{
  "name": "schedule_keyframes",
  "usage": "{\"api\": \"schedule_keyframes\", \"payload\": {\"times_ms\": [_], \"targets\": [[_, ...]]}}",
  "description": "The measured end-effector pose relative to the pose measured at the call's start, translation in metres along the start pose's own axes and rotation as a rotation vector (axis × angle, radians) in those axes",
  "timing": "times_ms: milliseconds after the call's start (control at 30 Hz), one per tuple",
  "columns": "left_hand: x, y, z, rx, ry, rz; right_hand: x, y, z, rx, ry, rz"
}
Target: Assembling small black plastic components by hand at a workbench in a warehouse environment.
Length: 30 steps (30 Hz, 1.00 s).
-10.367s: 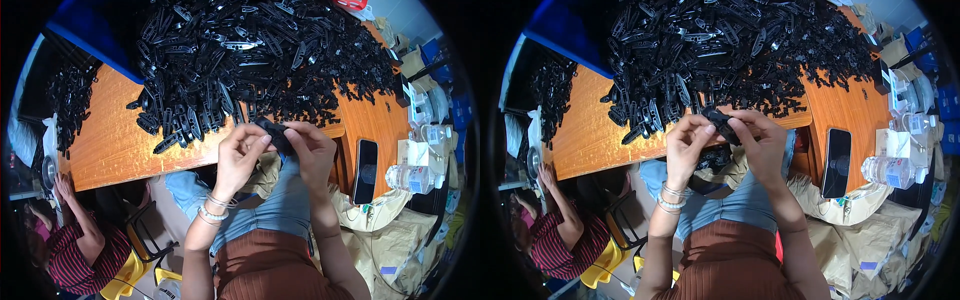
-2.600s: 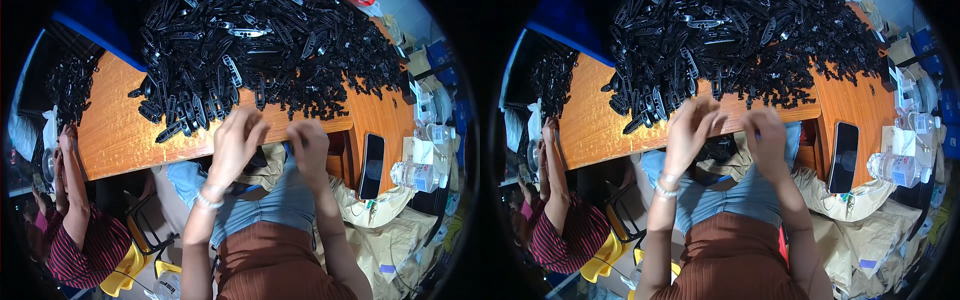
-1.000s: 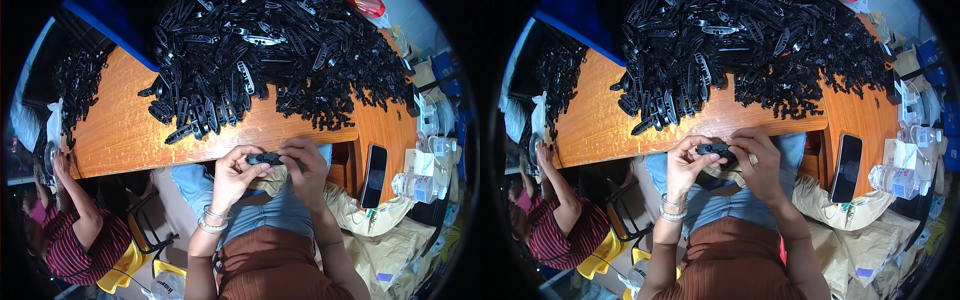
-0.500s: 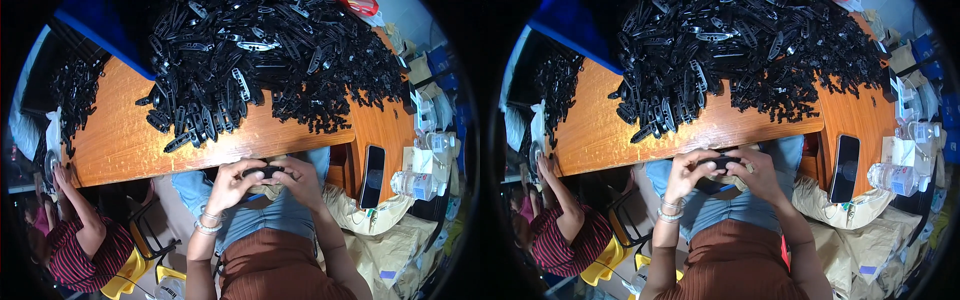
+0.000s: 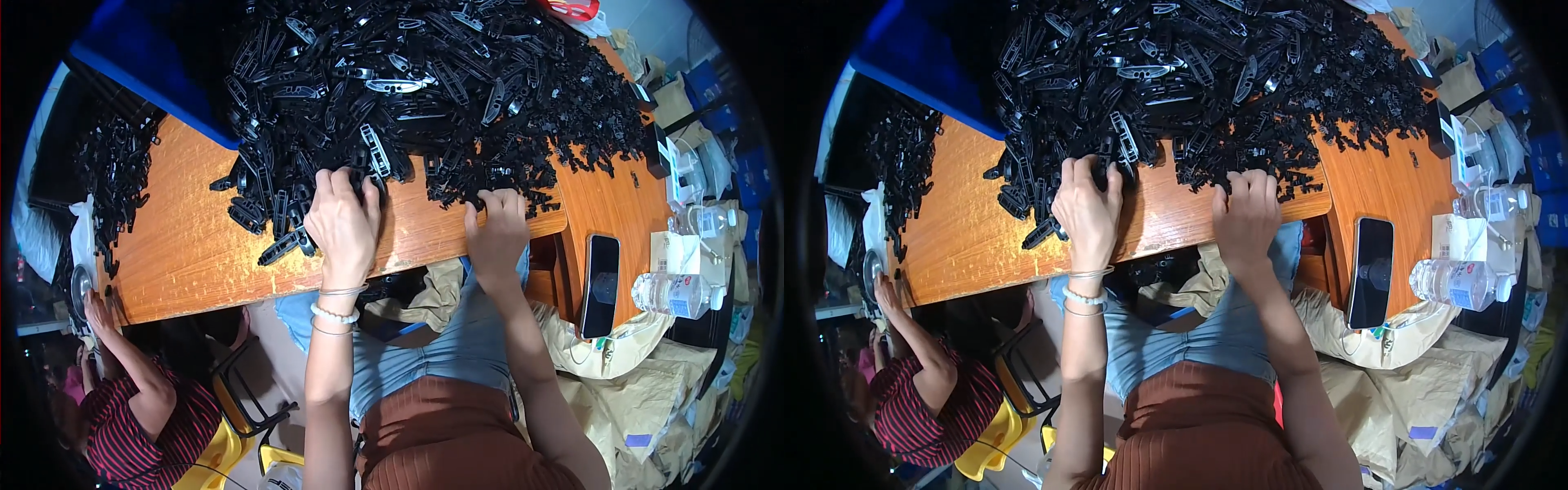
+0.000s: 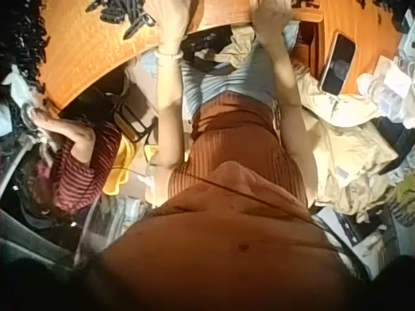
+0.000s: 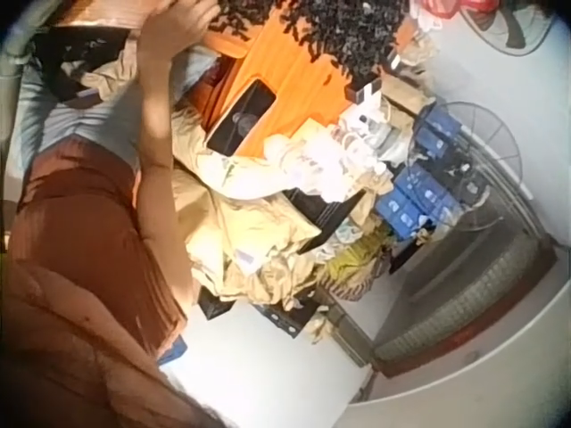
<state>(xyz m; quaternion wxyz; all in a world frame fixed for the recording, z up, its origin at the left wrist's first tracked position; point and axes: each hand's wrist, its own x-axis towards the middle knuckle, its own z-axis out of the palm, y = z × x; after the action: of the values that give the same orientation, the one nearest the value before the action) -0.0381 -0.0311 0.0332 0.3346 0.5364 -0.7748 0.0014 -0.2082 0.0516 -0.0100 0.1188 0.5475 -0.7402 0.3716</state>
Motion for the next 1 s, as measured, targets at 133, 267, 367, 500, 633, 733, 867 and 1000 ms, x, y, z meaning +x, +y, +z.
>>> {"api": "schedule_keyframes", "payload": {"times_ms": [133, 267, 367, 500, 633, 733, 867, 1000], "targets": [[-0.025, 0.004, -0.006, -0.289, 0.043, 0.009, -0.011, -0.002, -0.003, 0.080, 0.015, 0.016], [-0.068, 0.010, 0.002, -0.704, -0.134, -0.247, -0.007, -0.002, -0.002, 0.137, 0.034, -0.024], [-0.077, 0.009, 0.011, -0.829, -0.148, -0.309, 0.002, 0.004, -0.002, 0.139, 0.053, -0.097], [-0.076, 0.012, 0.004, -0.916, -0.194, -0.334, 0.005, -0.011, -0.018, 0.542, -0.060, -0.096], [-0.081, 0.010, -0.006, -1.165, -0.327, -0.452, 0.003, -0.027, -0.030, 0.929, -0.337, -0.127], [-0.082, 0.017, -0.019, -1.339, -0.331, -0.590, -0.007, -0.033, -0.032, 0.921, -0.328, 0.099], [-0.088, 0.019, -0.020, -1.418, -0.377, -0.594, -0.011, -0.040, -0.037, 0.996, -0.326, 0.331], [-0.072, 0.037, -0.032, -1.662, -0.278, -0.716, -0.007, -0.036, -0.042, 1.242, -0.534, 0.391]]}}
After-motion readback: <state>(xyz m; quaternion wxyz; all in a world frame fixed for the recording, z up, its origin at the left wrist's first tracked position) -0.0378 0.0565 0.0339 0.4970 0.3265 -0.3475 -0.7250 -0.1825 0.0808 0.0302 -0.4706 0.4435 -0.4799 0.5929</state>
